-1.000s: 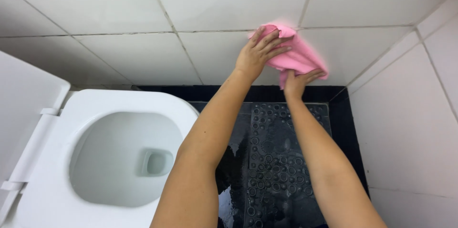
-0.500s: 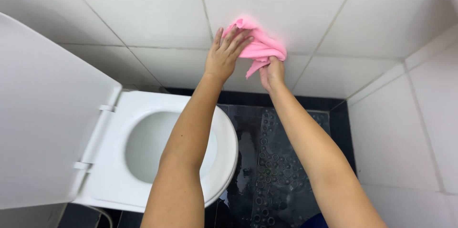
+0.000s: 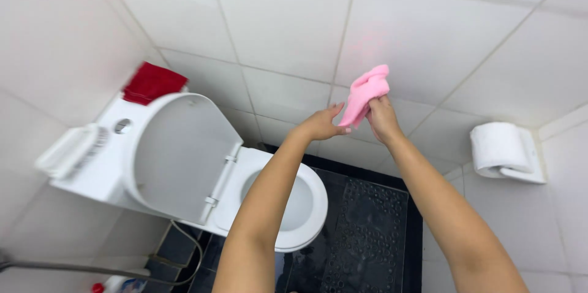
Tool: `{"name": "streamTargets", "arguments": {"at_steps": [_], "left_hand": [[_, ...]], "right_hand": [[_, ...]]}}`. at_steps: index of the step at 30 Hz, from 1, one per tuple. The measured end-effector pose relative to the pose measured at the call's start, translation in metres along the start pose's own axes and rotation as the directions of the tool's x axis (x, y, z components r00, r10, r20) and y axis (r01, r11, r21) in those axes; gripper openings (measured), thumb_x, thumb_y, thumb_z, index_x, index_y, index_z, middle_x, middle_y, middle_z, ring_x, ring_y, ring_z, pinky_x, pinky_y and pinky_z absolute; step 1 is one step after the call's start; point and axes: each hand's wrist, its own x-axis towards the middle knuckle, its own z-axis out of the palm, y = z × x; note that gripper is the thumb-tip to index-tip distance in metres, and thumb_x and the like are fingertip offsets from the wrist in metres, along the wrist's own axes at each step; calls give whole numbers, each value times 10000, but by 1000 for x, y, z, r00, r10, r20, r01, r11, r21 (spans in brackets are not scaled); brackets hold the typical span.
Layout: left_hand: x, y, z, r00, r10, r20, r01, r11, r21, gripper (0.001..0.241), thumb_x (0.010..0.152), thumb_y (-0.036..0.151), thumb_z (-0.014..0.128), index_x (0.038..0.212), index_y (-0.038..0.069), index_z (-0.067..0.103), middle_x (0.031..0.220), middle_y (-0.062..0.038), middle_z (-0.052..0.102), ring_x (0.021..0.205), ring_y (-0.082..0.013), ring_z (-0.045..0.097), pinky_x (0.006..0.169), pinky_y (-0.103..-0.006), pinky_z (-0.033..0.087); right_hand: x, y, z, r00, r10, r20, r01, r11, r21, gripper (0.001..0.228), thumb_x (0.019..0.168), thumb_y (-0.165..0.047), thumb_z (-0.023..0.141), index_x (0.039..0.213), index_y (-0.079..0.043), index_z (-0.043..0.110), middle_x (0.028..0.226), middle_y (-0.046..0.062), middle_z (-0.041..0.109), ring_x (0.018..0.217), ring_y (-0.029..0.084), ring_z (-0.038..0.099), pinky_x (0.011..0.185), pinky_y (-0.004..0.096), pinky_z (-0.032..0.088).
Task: The person wipes the white tiled walls of a bathroom using a pink cloth. They clean the wall above the toilet, around the toilet paper holder, and the wall above the sink area.
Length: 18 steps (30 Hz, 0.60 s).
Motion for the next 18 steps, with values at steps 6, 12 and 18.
{"name": "streamTargets", "arguments": {"at_steps": [6,12,18], "left_hand": [[-118,55,-108,979,-105,-175,1,860,-510,850,874,455,750,1556,99,390,1533,-212,489,1413,-334,488,1133,-421,417],[-204,87,-144,892,-170,-418,-95,835,-543,532,928,362,708,1367,69,641,1248,-176,714,1148,-272,674,985,-387,525],[-273,72,-153,867,-330,-374,-89,635,-767,356,1005,321,625,1163,24,740,941,-50,737,871,-119,643,798,-298,536]], "right_hand": [[-56,-98,95,966,218,139,-143,898,-415,308,1023,-92,474,1307,-13,562,1125,70,670,925,175,625,788,354,519],[-121,-155,189,915,267,304,3,747,-665,370,991,-101,540,1355,-67,593,1055,25,687,864,91,631,747,278,538],[-163,-164,225,922,309,235,19,569,-822,460,973,-114,603,1430,-128,651,1040,101,732,870,136,647,783,300,540]]}}
